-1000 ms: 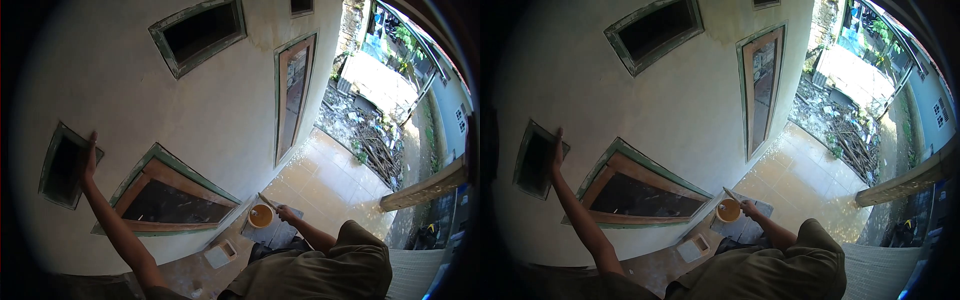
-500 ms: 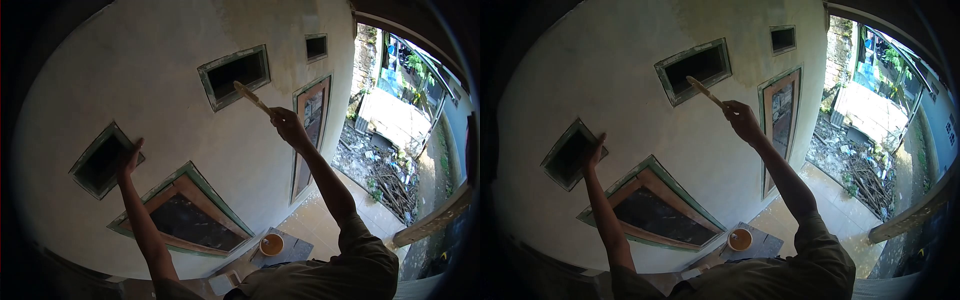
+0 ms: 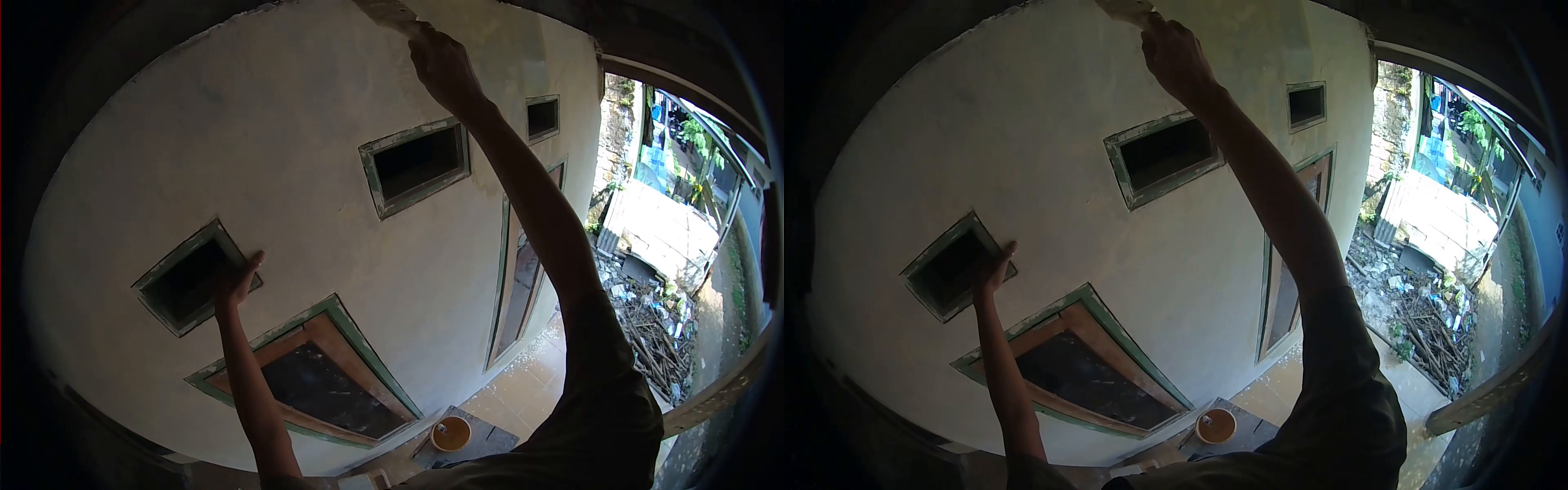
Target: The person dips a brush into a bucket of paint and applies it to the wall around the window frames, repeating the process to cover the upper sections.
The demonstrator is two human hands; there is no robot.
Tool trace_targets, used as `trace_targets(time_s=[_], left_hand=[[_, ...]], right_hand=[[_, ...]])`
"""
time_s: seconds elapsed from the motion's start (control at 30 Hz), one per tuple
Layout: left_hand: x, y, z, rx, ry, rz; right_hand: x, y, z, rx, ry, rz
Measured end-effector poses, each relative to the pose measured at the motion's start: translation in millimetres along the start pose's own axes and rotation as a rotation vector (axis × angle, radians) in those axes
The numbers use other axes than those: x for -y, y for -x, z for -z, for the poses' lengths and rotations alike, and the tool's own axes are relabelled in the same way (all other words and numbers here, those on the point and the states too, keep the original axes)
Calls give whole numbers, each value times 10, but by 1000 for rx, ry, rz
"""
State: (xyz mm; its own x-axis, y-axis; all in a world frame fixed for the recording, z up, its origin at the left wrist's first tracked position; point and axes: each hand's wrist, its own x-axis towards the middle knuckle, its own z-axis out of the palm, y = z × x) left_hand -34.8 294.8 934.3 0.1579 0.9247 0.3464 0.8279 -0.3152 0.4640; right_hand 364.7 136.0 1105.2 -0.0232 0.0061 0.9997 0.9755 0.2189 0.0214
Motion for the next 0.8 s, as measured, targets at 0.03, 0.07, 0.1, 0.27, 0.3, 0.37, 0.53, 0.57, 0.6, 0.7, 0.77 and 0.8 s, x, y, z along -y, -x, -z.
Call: trace_targets(time_s=[0.03,0.07,0.1,0.27,0.3,0.37,0.53,0.57,0.6,0.7,0.77,0.8], left_hand=[[-14,17,9,-1,1,3],[-33,36,21,-5,0,0],[-42,39,30,-11,0,-3],[-45,37,24,-24,-7,-11],[-51,43,33,-34,-26,-7],[-63,33,45,-16,-49,0],[-109,90,71,-15,-68,10],[-122,99,88,-4,-56,11],[-135,100,88,6,-41,10],[-92,71,62,-8,-30,-2],[-77,67,48,-8,-23,-6],[-71,61,47,-15,-15,-9]], right_hand=[[-11,-82,-14,-12,39,34],[-28,-154,-35,-24,78,70],[-58,-230,-59,-24,75,74],[-196,-408,-242,-7,164,14],[-203,-403,-257,-7,162,13],[-163,-400,-237,64,118,29],[-182,-262,-93,137,144,96],[-126,-290,-13,208,190,69],[-64,-365,41,211,192,72],[40,-606,96,124,128,-22],[-86,-758,-29,185,173,-41],[-147,-785,-79,241,215,-56]])
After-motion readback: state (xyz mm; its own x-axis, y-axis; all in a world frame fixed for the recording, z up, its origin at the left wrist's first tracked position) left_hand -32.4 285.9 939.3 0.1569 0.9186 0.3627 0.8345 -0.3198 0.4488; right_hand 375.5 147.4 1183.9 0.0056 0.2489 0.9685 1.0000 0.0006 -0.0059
